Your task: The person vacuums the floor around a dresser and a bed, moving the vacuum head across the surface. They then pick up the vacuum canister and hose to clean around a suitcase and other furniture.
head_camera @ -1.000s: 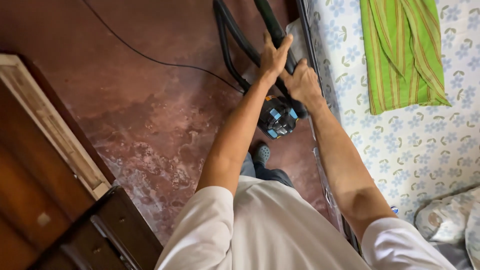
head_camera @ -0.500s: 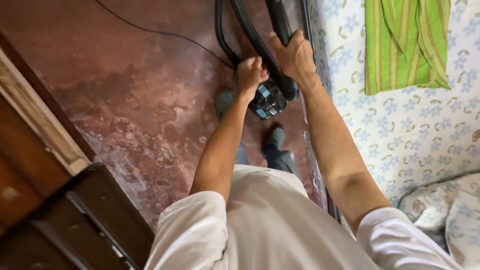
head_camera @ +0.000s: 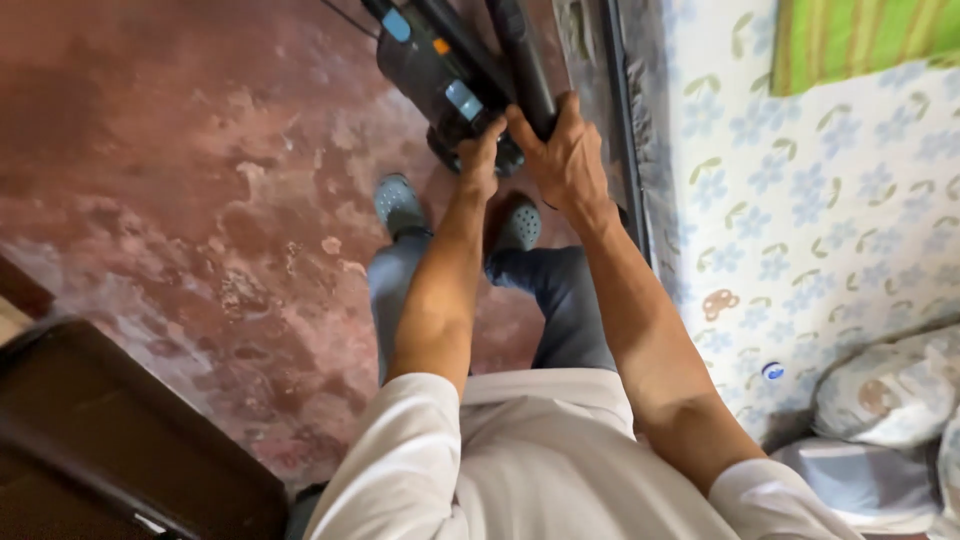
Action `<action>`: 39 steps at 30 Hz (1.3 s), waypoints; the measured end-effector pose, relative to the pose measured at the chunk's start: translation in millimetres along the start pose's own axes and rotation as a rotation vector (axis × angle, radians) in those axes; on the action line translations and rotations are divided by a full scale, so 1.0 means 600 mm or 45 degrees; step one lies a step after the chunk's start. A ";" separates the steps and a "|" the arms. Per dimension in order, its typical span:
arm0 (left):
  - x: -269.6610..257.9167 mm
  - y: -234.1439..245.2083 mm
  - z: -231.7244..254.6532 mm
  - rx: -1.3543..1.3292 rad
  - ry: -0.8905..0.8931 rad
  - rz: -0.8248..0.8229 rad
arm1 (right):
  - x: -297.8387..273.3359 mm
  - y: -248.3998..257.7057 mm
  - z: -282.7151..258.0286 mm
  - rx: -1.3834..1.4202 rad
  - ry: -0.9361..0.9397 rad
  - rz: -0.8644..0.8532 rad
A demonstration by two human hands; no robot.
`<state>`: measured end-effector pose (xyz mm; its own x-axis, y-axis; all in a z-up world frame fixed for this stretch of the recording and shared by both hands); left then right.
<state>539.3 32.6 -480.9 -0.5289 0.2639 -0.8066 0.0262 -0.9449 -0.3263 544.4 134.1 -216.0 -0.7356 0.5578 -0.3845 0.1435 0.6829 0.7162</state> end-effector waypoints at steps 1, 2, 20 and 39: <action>0.005 0.006 -0.016 0.003 0.005 0.008 | -0.008 -0.011 0.017 0.003 -0.005 -0.008; 0.030 -0.001 -0.014 -0.089 0.135 0.014 | 0.004 -0.019 0.027 0.014 0.035 0.009; -0.357 0.116 0.072 0.258 0.353 0.248 | -0.258 0.085 -0.053 -0.037 -0.035 0.010; -0.580 0.557 0.088 0.435 0.163 0.369 | -0.647 -0.050 -0.147 0.386 -0.386 0.048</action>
<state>687.5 -385.2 -283.4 -0.4314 -0.0193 -0.9020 -0.1349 -0.9872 0.0856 767.6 -144.5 -37.0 -0.5044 0.6678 -0.5474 0.3883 0.7417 0.5470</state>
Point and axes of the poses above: each hand's wrist, its own x-axis towards the middle knuckle, its own y-axis out of the back of the hand, z = x × y, the point moved 1 cm from there along x, towards the middle knuckle, and after that the axes turned 1 degree about -z, right-handed, at the moved point
